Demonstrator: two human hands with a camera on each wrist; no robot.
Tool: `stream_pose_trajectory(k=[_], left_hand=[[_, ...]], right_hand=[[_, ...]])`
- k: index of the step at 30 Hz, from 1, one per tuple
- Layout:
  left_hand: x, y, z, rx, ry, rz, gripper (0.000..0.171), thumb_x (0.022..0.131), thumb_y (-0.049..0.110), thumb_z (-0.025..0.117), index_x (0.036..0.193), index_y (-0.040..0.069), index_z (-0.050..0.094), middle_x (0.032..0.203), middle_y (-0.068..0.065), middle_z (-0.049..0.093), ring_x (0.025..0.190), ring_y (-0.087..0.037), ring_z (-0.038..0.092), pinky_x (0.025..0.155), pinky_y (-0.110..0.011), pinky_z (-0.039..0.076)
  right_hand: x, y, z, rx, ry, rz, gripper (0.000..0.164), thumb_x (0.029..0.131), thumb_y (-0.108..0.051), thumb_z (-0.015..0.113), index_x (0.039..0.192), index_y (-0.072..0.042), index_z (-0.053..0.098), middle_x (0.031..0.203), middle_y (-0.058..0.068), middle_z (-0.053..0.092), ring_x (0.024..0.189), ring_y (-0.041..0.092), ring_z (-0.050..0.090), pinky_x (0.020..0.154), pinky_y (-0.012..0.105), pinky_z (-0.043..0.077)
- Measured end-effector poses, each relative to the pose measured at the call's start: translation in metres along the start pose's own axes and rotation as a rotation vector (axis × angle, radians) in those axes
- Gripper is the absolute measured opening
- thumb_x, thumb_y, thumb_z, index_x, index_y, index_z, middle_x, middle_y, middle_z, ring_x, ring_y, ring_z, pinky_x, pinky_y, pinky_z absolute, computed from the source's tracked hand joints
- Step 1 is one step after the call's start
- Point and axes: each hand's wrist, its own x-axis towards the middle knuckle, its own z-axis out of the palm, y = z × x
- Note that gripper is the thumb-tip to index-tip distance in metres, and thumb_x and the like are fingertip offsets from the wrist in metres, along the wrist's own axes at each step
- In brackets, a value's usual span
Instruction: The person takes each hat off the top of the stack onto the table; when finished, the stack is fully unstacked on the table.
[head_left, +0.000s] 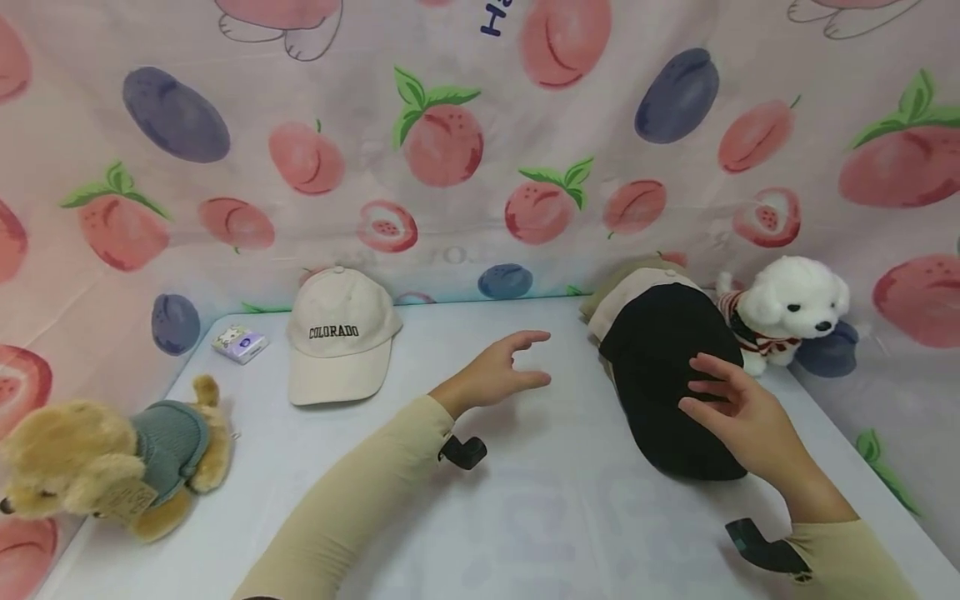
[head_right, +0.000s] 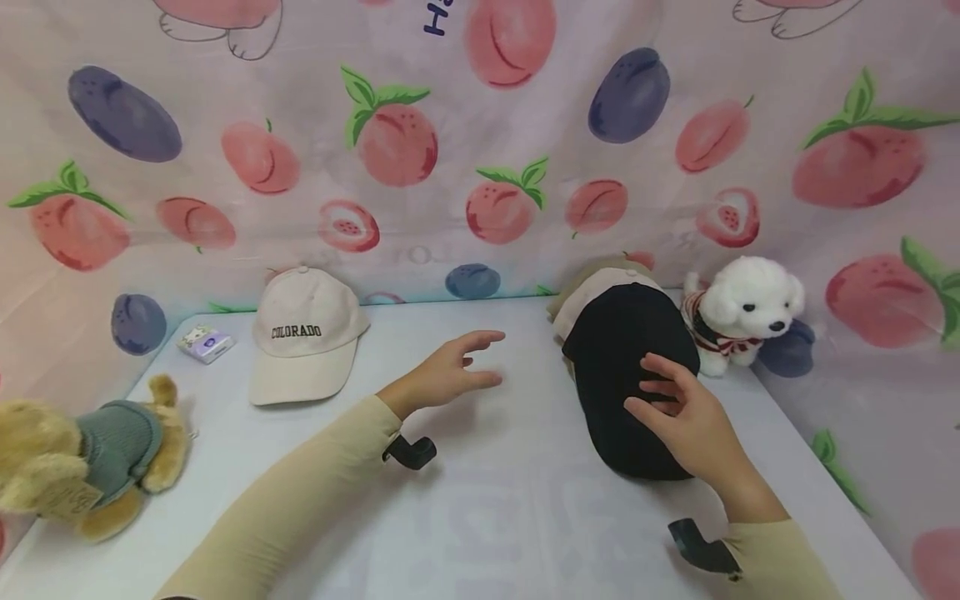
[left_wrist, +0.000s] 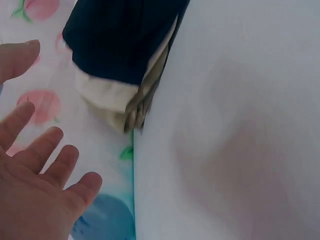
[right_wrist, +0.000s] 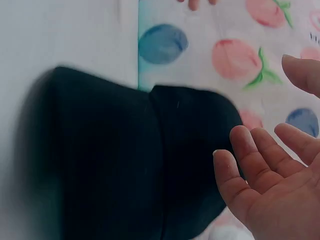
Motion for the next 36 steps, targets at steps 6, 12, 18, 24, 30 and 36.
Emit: stream_pose_trajectory(k=[6,12,18,24,30,36], left_hand=[[0.011,0.010,0.016,0.031,-0.024,0.018,0.064,0.093,0.029,0.072,0.150,0.023,0.046,0.153,0.004,0.043,0.141,-0.019,0.036,0.112,-0.045,0.034],[0.029,0.014,0.031,0.034,-0.026,0.017,0.062,0.093,0.030,0.072,0.150,0.022,0.047,0.152,0.002,0.045,0.140,-0.017,0.038,0.111,-0.043,0.035],[0.044,0.016,0.043,-0.009,-0.019,-0.003,0.063,0.093,0.028,0.072,0.150,0.016,0.047,0.151,0.001,0.046,0.139,-0.018,0.040,0.111,-0.040,0.035],[0.058,0.012,0.052,-0.042,0.013,-0.044,0.061,0.094,0.029,0.071,0.149,0.015,0.048,0.150,0.002,0.048,0.137,-0.016,0.044,0.109,-0.036,0.038],[0.070,0.023,0.059,-0.071,0.018,-0.052,0.061,0.094,0.027,0.071,0.150,0.018,0.048,0.150,0.000,0.048,0.136,-0.018,0.044,0.109,-0.040,0.039],[0.081,0.037,0.066,-0.079,0.003,-0.049,0.061,0.094,0.028,0.072,0.149,0.018,0.048,0.153,-0.001,0.043,0.140,-0.020,0.040,0.111,-0.040,0.036]], right_hand=[[-0.010,0.019,-0.017,-0.079,0.017,0.070,0.067,0.096,-0.018,0.071,0.148,0.006,0.038,0.141,0.029,0.046,0.101,-0.022,0.044,0.078,0.002,0.040],[-0.017,0.038,-0.027,-0.111,0.023,0.128,0.068,0.095,-0.022,0.071,0.148,0.005,0.038,0.139,0.030,0.045,0.097,-0.024,0.041,0.070,0.005,0.043],[-0.018,0.051,-0.031,-0.138,-0.006,0.187,0.072,0.095,-0.026,0.072,0.147,0.008,0.036,0.141,0.033,0.044,0.094,-0.024,0.038,0.066,0.008,0.044],[-0.018,0.059,-0.029,-0.166,-0.092,0.283,0.081,0.096,-0.036,0.069,0.151,0.006,0.030,0.145,0.034,0.040,0.118,0.029,0.055,0.070,0.030,0.053],[-0.019,0.065,-0.028,-0.165,-0.139,0.326,0.085,0.096,-0.040,0.068,0.153,0.008,0.025,0.147,0.036,0.036,0.125,0.051,0.045,0.078,0.049,0.053],[-0.020,0.071,-0.029,-0.163,-0.164,0.364,0.090,0.095,-0.043,0.068,0.153,0.009,0.022,0.145,0.038,0.035,0.127,0.052,0.042,0.081,0.053,0.051]])
